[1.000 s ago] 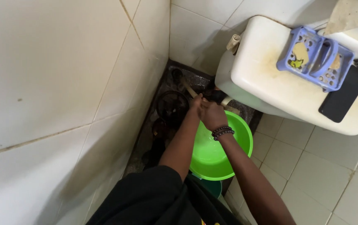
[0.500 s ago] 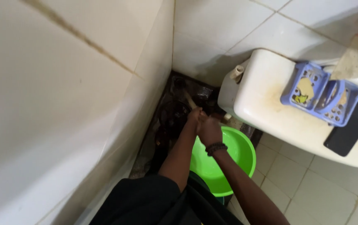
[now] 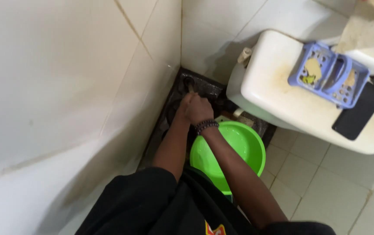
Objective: Cleaning the bathroom floor using a mop and water from a bucket.
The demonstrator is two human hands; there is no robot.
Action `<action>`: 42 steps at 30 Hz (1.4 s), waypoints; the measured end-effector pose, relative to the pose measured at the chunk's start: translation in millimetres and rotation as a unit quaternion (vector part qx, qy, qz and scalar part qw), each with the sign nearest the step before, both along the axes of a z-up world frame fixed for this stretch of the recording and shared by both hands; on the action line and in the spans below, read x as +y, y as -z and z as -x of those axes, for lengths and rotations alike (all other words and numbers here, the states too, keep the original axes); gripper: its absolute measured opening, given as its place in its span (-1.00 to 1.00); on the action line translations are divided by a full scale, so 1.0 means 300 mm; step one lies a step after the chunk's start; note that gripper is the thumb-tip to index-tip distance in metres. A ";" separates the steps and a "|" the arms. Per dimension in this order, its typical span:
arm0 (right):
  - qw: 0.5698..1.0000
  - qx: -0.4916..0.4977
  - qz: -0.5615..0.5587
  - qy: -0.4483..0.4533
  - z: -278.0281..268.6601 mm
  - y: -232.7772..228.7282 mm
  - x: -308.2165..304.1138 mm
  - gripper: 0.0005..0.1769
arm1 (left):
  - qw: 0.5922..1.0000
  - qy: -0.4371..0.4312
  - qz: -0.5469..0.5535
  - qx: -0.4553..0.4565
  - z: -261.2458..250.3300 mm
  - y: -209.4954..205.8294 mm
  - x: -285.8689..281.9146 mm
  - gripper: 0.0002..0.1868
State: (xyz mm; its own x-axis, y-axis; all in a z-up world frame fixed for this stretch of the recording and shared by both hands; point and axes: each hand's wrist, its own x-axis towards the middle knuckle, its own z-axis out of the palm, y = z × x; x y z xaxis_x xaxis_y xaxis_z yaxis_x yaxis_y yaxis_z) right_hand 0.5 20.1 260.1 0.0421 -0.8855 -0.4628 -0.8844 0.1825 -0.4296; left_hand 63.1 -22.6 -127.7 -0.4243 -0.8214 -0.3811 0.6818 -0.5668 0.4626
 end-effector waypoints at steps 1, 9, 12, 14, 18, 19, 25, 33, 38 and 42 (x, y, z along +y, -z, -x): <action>1.000 0.002 -0.003 0.000 0.011 -0.002 0.041 -0.69 | 1.000 0.000 -0.003 0.002 0.014 0.003 0.065 -0.55; 0.999 -0.023 0.031 -0.032 0.077 -0.016 0.241 -0.69 | 0.954 0.045 -0.095 0.281 0.121 -0.086 0.239 -0.49; 0.997 0.008 0.036 -0.074 0.100 -0.060 0.227 -0.73 | 0.942 -0.091 -0.315 0.065 0.150 -0.357 0.227 -0.49; 0.996 0.019 0.027 -0.088 0.124 -0.056 0.223 -0.74 | 0.945 -0.090 -0.307 0.075 0.187 -0.296 0.230 -0.50; 0.996 0.025 0.010 -0.086 0.121 -0.081 0.173 -0.73 | 0.940 -0.095 -0.327 0.017 0.179 -0.367 0.166 -0.52; 0.996 0.024 0.009 -0.087 0.117 -0.075 0.159 -0.73 | 0.940 -0.096 -0.328 0.016 0.165 -0.420 0.155 -0.52; 0.999 0.033 -0.030 -0.019 0.064 -0.124 0.070 -0.66 | 0.927 -0.059 -0.361 -0.083 0.103 -0.546 0.095 -0.52; 1.000 0.002 -0.014 -0.005 0.064 -0.087 -0.034 -0.75 | 0.944 0.020 -0.327 -0.047 0.151 -0.141 -0.054 -0.46; 0.999 -0.012 -0.022 0.036 0.059 -0.040 -0.071 -0.74 | 0.897 0.051 -0.383 -0.214 0.103 -0.464 -0.080 -0.59; 0.998 -0.041 -0.012 0.035 0.025 0.032 -0.089 -0.73 | 0.964 0.068 -0.256 0.005 0.077 0.056 -0.073 -0.52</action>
